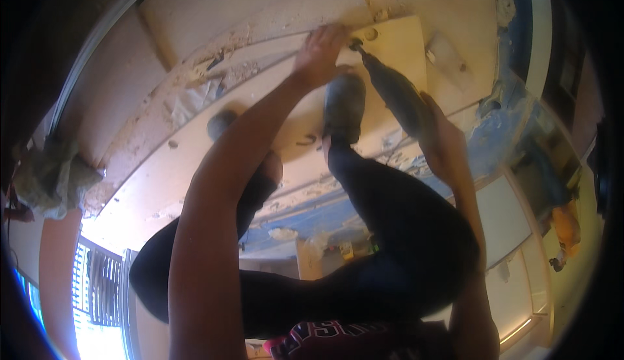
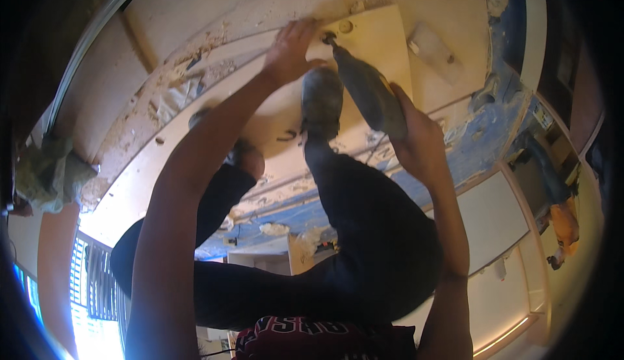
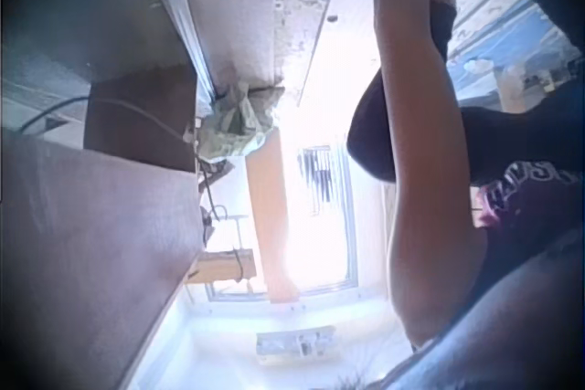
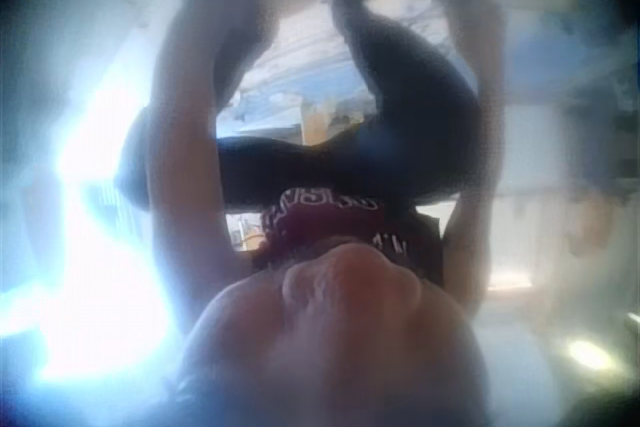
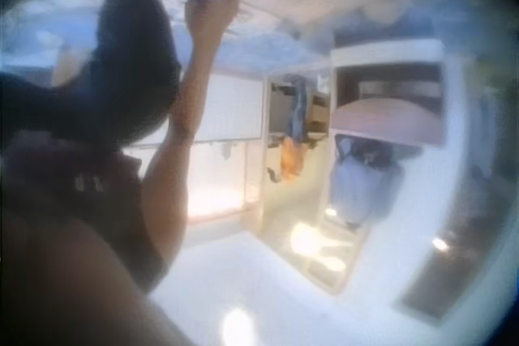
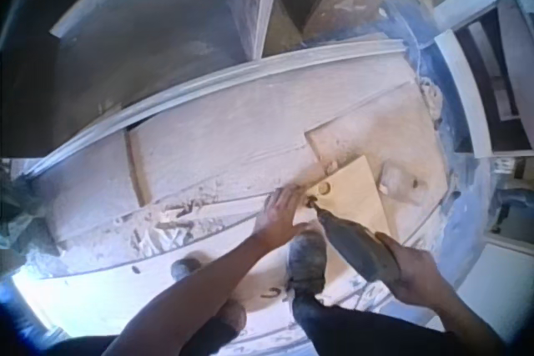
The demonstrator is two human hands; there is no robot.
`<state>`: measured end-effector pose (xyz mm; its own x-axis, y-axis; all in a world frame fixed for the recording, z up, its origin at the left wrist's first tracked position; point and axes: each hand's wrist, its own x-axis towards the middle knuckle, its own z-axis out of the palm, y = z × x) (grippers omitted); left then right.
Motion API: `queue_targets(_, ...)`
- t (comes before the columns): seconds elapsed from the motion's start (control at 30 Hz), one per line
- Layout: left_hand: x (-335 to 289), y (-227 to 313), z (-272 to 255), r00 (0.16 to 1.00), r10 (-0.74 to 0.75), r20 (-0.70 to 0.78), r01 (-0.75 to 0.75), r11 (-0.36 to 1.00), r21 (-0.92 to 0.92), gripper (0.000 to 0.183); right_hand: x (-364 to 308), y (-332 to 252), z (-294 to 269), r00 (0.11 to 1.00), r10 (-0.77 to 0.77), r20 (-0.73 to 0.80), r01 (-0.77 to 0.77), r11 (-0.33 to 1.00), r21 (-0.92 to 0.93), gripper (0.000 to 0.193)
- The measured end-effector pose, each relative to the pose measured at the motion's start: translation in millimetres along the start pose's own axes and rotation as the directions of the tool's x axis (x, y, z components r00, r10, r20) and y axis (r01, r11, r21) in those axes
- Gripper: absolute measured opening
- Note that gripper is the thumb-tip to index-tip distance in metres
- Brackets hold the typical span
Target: The person measures and marks a large sheet of plywood on the floor using a tape measure and pencil. They then use a power drill to create holes at the marked locations.
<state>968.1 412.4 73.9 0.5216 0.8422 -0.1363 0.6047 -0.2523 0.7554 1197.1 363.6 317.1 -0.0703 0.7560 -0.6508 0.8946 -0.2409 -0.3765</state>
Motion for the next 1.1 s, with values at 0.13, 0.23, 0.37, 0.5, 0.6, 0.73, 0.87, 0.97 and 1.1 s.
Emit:
queue_targets(0.13,15,-5,24,0.995,0.088,-0.036,-0.091,0.993,-0.074,0.067,-2,12,-3,0.999,0.052,0.012,-0.052,0.998,0.043,0.076)
queue_targets(0.23,18,-10,27,0.99,0.108,-0.096,-0.118,0.987,-0.111,0.054,3,13,-6,1.0,0.014,-0.011,-0.013,0.994,0.109,0.079)
queue_targets(0.37,23,-9,29,0.974,0.138,-0.179,-0.163,0.978,-0.133,0.044,4,7,-12,1.0,0.028,-0.007,-0.027,0.993,0.116,0.082)
queue_targets(0.5,20,-17,29,0.967,0.122,-0.224,-0.158,0.976,-0.149,0.039,8,11,-7,1.0,0.015,0.002,-0.015,0.992,0.128,0.079)
queue_targets(0.6,23,-13,33,0.96,0.11,-0.257,-0.165,0.965,-0.204,0.037,7,2,-15,0.999,0.045,0.004,-0.045,0.988,0.145,0.078)
queue_targets(0.73,23,-17,35,0.96,0.116,-0.256,-0.174,0.96,-0.217,0.036,9,1,-16,0.997,0.068,0.02,-0.07,0.986,0.152,0.077)
queue_targets(0.87,20,-19,33,0.965,0.109,-0.238,-0.159,0.966,-0.203,0.036,14,9,-14,0.999,0.031,0.025,-0.034,0.987,0.159,0.076)
queue_targets(0.97,20,-20,34,0.958,0.123,-0.257,-0.175,0.967,-0.186,0.036,18,6,-17,0.998,0.037,0.042,-0.043,0.989,0.142,0.074)
queue_targets(1.1,23,-20,36,0.962,0.112,-0.249,-0.169,0.961,-0.219,0.036,21,1,-25,0.996,0.066,0.066,-0.073,0.991,0.109,0.072)
